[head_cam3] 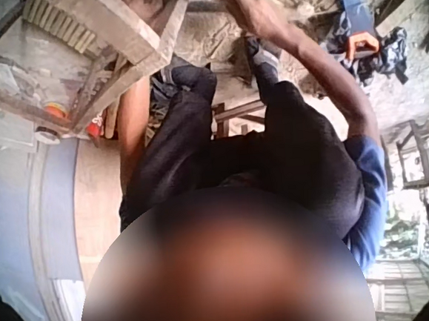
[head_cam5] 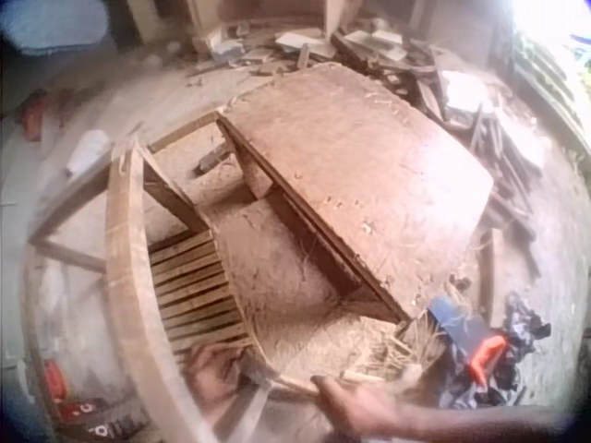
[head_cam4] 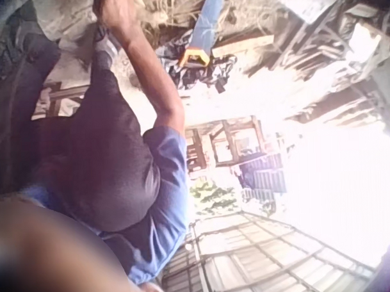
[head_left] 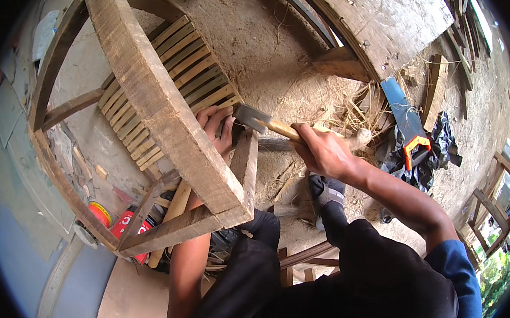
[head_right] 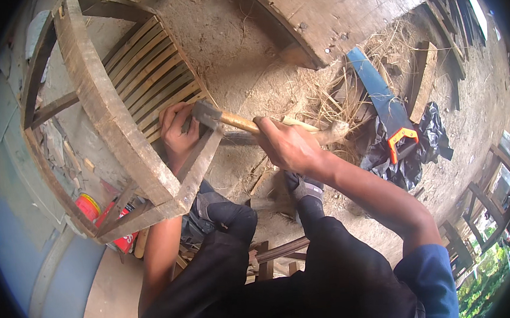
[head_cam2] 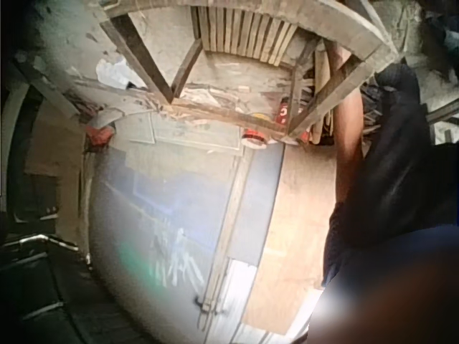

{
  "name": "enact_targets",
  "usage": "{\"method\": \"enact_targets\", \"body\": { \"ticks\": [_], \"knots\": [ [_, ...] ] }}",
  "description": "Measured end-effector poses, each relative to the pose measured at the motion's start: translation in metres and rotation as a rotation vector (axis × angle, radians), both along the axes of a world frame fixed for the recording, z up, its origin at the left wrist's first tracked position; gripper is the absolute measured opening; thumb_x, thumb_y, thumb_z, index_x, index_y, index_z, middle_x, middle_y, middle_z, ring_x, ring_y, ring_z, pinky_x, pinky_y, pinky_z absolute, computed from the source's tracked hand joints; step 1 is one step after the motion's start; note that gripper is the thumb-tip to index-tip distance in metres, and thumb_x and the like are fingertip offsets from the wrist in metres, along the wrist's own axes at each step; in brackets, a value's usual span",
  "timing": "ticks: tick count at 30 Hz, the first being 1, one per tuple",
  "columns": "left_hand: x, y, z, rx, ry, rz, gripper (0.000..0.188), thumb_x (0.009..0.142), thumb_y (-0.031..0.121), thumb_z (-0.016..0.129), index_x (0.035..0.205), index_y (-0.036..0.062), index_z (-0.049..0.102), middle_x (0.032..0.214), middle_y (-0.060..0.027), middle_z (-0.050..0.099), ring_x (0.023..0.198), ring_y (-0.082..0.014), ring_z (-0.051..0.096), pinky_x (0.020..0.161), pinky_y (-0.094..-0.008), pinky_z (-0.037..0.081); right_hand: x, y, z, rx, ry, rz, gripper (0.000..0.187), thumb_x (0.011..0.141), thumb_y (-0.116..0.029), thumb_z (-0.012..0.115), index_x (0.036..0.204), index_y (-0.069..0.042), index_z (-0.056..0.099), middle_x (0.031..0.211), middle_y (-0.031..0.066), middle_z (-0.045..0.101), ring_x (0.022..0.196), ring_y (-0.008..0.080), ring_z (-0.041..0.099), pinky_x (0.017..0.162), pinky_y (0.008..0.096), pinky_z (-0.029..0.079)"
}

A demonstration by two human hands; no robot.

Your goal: The person sits on the floor and uses a knife to shave and shape thin wooden slats, then hammers them into the seat frame of a wooden chair. They repeatedly adjust the slats and tap them with a hammer to fit them into place.

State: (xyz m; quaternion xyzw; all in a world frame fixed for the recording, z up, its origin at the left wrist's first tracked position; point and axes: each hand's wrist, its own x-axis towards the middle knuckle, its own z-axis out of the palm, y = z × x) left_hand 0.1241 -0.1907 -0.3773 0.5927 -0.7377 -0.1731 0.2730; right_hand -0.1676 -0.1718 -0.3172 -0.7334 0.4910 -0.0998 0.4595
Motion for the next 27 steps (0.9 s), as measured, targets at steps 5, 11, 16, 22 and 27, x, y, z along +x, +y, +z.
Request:
{"method": "enact_targets", "body": {
  "ticks": [5, 11, 16, 22, 27],
  "knots": [
    [0.000, 0.001, 0.002, -0.013, 0.040, 0.034, 0.033, 0.075, 0.010, 0.078, 0.107, 0.0078, 0.074, 0.111, -0.0086, 0.066, 0.106, -0.0320, 0.062, 0.091, -0.0440, 0.052, -0.001, -0.005, 0.003, -0.044, 0.018, 0.089, 0.031, 0.099, -0.018, 0.062, 0.124, -0.004, 0.050, 0.090, 0.0232, 0.067, 0.072, 0.0418, 0.068, 0.058, 0.0498, 0.052],
    [-0.001, -0.002, 0.007, -0.027, 0.011, 0.002, 0.023, 0.084, 0.010, 0.079, 0.107, 0.0065, 0.075, 0.108, -0.0102, 0.066, 0.102, -0.0291, 0.065, 0.089, -0.0430, 0.053, 0.001, -0.008, 0.008, -0.154, -0.099, 0.055, 0.027, 0.099, -0.016, 0.061, 0.121, -0.005, 0.049, 0.085, 0.0220, 0.067, 0.065, 0.0421, 0.067, 0.054, 0.0521, 0.051],
    [-0.008, -0.003, 0.012, -0.013, 0.078, 0.049, 0.028, 0.078, 0.011, 0.079, 0.106, 0.0091, 0.074, 0.109, -0.0071, 0.067, 0.106, -0.0325, 0.061, 0.092, -0.0434, 0.049, 0.001, -0.007, 0.013, 0.032, 0.103, 0.052, 0.022, 0.101, -0.015, 0.059, 0.118, -0.005, 0.051, 0.079, 0.0212, 0.065, 0.063, 0.0422, 0.066, 0.054, 0.0522, 0.051],
    [-0.014, 0.001, 0.018, 0.009, 0.071, 0.095, 0.027, 0.077, 0.011, 0.082, 0.103, 0.0121, 0.075, 0.108, -0.0032, 0.068, 0.104, -0.0268, 0.064, 0.092, -0.0402, 0.051, 0.002, -0.003, 0.004, -0.008, 0.020, 0.048, 0.031, 0.100, -0.014, 0.061, 0.124, 0.000, 0.048, 0.074, 0.0231, 0.063, 0.063, 0.0457, 0.065, 0.054, 0.0529, 0.051],
    [-0.013, 0.004, 0.014, 0.135, 0.428, 0.201, 0.017, 0.081, 0.013, 0.082, 0.097, 0.0119, 0.077, 0.101, -0.0042, 0.069, 0.098, -0.0252, 0.065, 0.091, -0.0389, 0.051, -0.001, 0.001, 0.000, -0.076, -0.135, -0.037, 0.026, 0.099, -0.009, 0.061, 0.118, 0.001, 0.046, 0.073, 0.0245, 0.062, 0.063, 0.0477, 0.065, 0.052, 0.0531, 0.051]
  ]
}}
